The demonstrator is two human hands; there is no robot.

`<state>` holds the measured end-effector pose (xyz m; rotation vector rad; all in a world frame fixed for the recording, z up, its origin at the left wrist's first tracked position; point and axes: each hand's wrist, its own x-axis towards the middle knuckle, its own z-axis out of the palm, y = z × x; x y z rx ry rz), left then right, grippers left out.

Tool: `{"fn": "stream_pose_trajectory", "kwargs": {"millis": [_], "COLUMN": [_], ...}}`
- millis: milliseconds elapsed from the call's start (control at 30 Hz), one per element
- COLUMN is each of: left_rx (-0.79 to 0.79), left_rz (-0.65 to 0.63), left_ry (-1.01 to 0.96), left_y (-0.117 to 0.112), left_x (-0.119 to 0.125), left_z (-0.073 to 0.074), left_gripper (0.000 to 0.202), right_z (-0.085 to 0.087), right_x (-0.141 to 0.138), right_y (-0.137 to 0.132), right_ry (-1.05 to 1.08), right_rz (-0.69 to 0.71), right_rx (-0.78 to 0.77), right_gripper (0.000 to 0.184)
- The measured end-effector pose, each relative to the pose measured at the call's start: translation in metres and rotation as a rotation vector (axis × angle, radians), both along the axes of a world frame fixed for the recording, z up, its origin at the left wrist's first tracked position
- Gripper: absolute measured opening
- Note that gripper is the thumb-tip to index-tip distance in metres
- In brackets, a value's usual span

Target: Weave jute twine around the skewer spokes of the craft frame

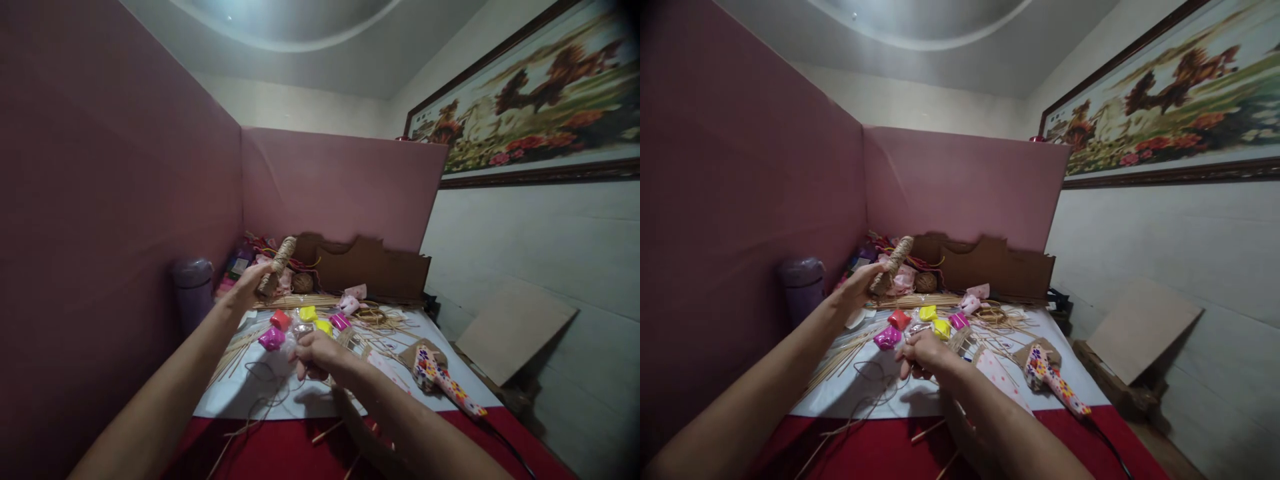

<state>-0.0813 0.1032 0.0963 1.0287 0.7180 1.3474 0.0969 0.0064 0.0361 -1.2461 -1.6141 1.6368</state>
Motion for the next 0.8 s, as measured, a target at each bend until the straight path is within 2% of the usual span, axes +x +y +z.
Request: {"fn": "stream_pose_trajectory", "kwargs": {"millis": [67, 133, 200, 267, 333, 400, 467, 533, 633, 667, 733, 800], "left_rx": [0.04, 0.068, 0.076, 0.093, 0.115, 0.124, 0.134, 0.155, 0.179, 0.173, 0.144, 0.113], "left_rz": [0.011, 0.011, -0.017, -0.038, -0.063, -0.111, -0.186, -0.249, -0.25, -0.22, -0.121, -0.02], "left_ry": [-0.012, -0.032, -0.052, -0.086, -0.122, -0.148, -0.16, -0.13, -0.054, -0.059, -0.135, -0.249], "left_y": [-0.013, -0.026, -0.039, -0.051, -0.062, -0.072, -0.081, -0.088, -0.094, -0.094, -0.09, -0.081], "left_x": [-0.006, -0.01, -0.01, -0.005, 0.002, 0.007, 0.008, 0.006, 0.001, 0.0, 0.001, 0.006], "left_z": [0.004, 0.004, 0.001, -0.003, -0.006, -0.008, -0.007, -0.005, -0.003, -0.003, -0.006, -0.009], "left_gripper": [0.022, 0.033, 0.039, 0.041, 0.039, 0.034, 0.031, 0.032, 0.035, 0.036, 0.036, 0.03], "right_z": [0.003, 0.006, 0.012, 0.019, 0.024, 0.026, 0.025, 0.022, 0.02, 0.02, 0.019, 0.017], "right_x": [0.011, 0.021, 0.023, 0.018, 0.009, -0.001, -0.005, -0.004, 0.003, 0.005, 0.009, 0.01], "right_y": [0.0, 0.0, -0.001, -0.002, -0.002, -0.001, 0.003, 0.006, 0.005, 0.003, -0.002, -0.009], "right_ry": [-0.064, -0.181, -0.248, -0.215, -0.136, -0.02, 0.121, 0.209, 0.19, 0.179, 0.171, 0.126], "right_rz": [0.04, 0.135, 0.085, -0.107, -0.261, -0.258, -0.149, -0.014, 0.045, 0.024, 0.001, 0.059], "right_rx": [0.078, 0.162, 0.316, 0.448, 0.49, 0.5, 0.483, 0.425, 0.382, 0.397, 0.426, 0.411], "right_gripper": [0.019, 0.014, 0.011, 0.029, 0.053, 0.069, 0.077, 0.074, 0.039, 0.033, 0.033, 0.032]}}
